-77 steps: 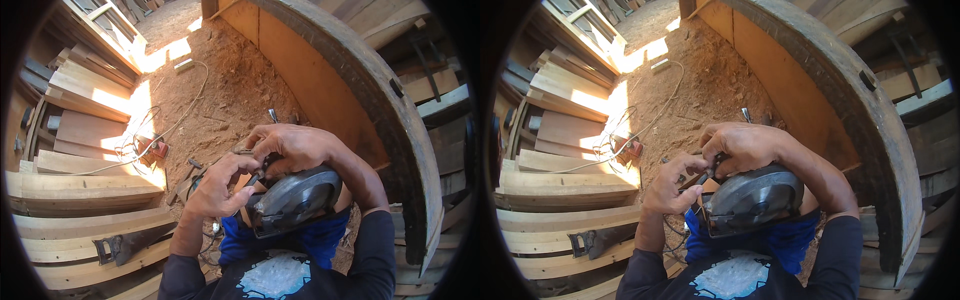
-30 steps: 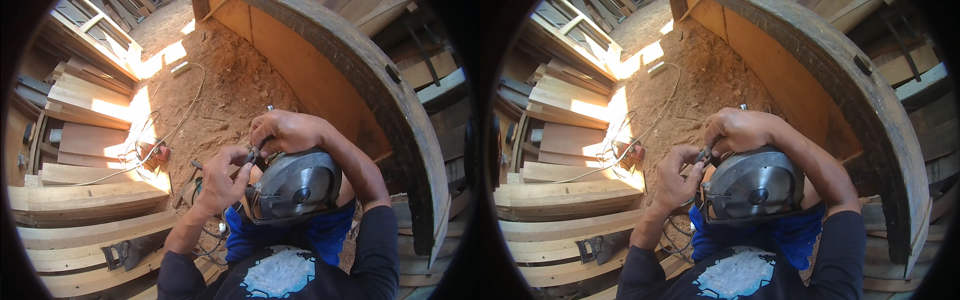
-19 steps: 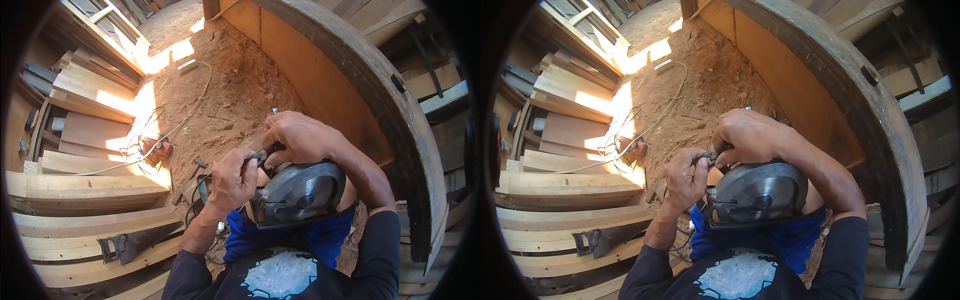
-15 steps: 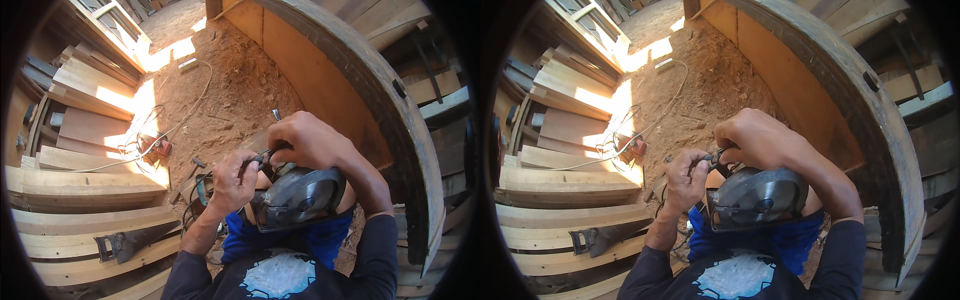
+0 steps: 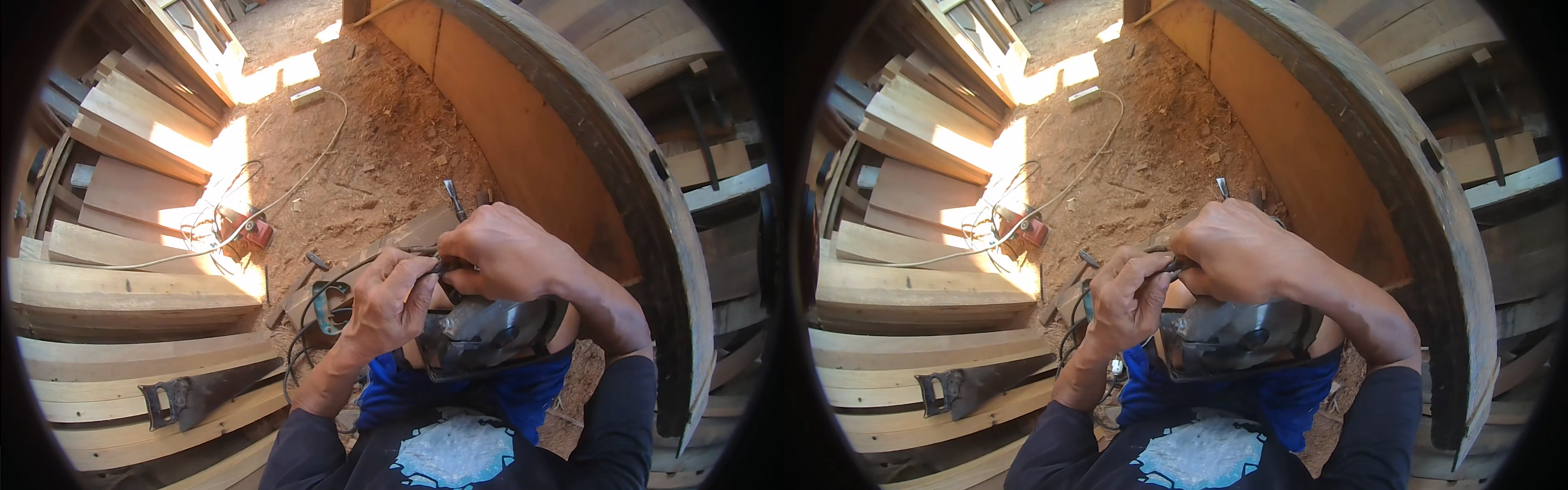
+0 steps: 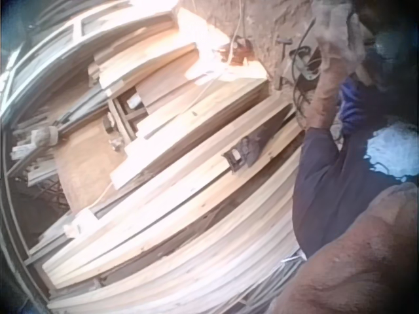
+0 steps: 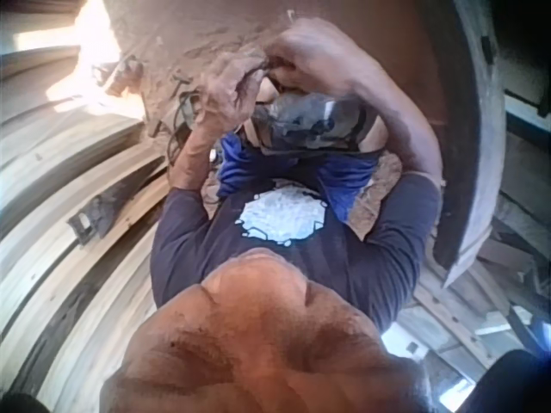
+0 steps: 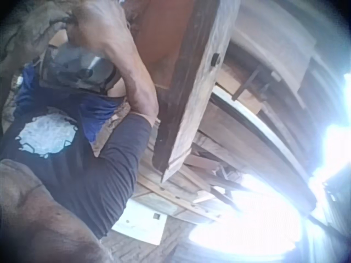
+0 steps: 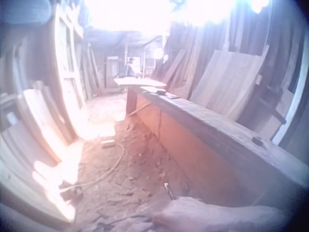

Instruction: The person unscrews the base of a circular saw and manipulates the internal wires and components.

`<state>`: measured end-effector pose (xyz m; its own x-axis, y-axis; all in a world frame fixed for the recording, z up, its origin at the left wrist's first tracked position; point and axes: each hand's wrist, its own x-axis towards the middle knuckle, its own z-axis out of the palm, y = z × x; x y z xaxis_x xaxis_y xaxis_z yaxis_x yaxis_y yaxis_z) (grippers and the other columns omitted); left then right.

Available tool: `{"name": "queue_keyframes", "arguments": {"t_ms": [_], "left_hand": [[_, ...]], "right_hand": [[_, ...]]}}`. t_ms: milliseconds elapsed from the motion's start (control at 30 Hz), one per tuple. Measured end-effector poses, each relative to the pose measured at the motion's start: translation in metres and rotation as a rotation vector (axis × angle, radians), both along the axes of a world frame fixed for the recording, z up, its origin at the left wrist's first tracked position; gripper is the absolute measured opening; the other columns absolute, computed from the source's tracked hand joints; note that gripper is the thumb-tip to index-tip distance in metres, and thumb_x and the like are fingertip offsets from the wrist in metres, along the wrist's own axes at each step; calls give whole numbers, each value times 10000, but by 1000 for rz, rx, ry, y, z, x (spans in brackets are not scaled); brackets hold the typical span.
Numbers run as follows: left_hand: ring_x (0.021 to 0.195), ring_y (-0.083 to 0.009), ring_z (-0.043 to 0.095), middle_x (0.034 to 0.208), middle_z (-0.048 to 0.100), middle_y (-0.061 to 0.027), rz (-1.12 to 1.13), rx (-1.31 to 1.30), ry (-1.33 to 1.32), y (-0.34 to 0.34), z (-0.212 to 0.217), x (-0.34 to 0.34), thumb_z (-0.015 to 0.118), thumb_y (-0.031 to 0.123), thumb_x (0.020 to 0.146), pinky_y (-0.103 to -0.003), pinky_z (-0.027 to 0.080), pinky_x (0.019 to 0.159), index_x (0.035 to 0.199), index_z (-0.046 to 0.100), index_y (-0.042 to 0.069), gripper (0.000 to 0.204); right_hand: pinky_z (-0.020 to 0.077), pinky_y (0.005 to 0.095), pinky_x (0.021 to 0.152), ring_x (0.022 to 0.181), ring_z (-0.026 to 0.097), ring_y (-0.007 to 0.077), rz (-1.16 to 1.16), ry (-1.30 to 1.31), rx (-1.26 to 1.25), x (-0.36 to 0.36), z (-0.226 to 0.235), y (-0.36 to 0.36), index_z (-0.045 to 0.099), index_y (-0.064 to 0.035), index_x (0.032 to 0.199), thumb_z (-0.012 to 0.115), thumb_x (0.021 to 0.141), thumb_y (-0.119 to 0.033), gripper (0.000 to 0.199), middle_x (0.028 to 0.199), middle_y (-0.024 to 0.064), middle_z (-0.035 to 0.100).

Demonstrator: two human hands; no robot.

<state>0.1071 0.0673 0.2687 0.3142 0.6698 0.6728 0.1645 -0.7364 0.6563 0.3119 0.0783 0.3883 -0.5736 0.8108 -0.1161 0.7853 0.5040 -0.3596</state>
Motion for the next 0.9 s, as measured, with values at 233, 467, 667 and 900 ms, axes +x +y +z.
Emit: {"name": "queue_keyframes", "arguments": {"t_ms": [233,467,667,900], "left_hand": [[718,-295,677,880,683,-165,-68,-96,-11,0,3,-6,757,2,909,-370,545,651,1098,732,-27,193],[719,-302,670,868,681,-149,-99,42,-18,1,3,-7,768,4,915,-375,552,663,1104,731,-32,196],[825,-327,731,931,721,-173,-81,-74,-98,0,-9,-4,795,10,900,-387,591,728,1119,719,-9,233],[791,-312,723,946,702,-174,-1,-54,-61,-3,-8,-1,786,-2,902,-376,585,704,1127,711,-7,237]], "right_hand": [[537,505,705,780,693,449,7,146,-65,3,-11,-3,696,28,877,723,782,-122,180,786,233,691],[529,518,785,911,686,462,60,286,11,5,-16,-5,682,43,895,737,810,-107,181,870,261,695],[535,478,801,941,715,398,-103,173,-215,11,2,-3,702,-8,995,795,824,-120,224,916,182,724],[523,517,775,908,692,429,-30,25,-72,2,-3,3,661,-5,926,763,827,-132,191,870,205,687]]}}
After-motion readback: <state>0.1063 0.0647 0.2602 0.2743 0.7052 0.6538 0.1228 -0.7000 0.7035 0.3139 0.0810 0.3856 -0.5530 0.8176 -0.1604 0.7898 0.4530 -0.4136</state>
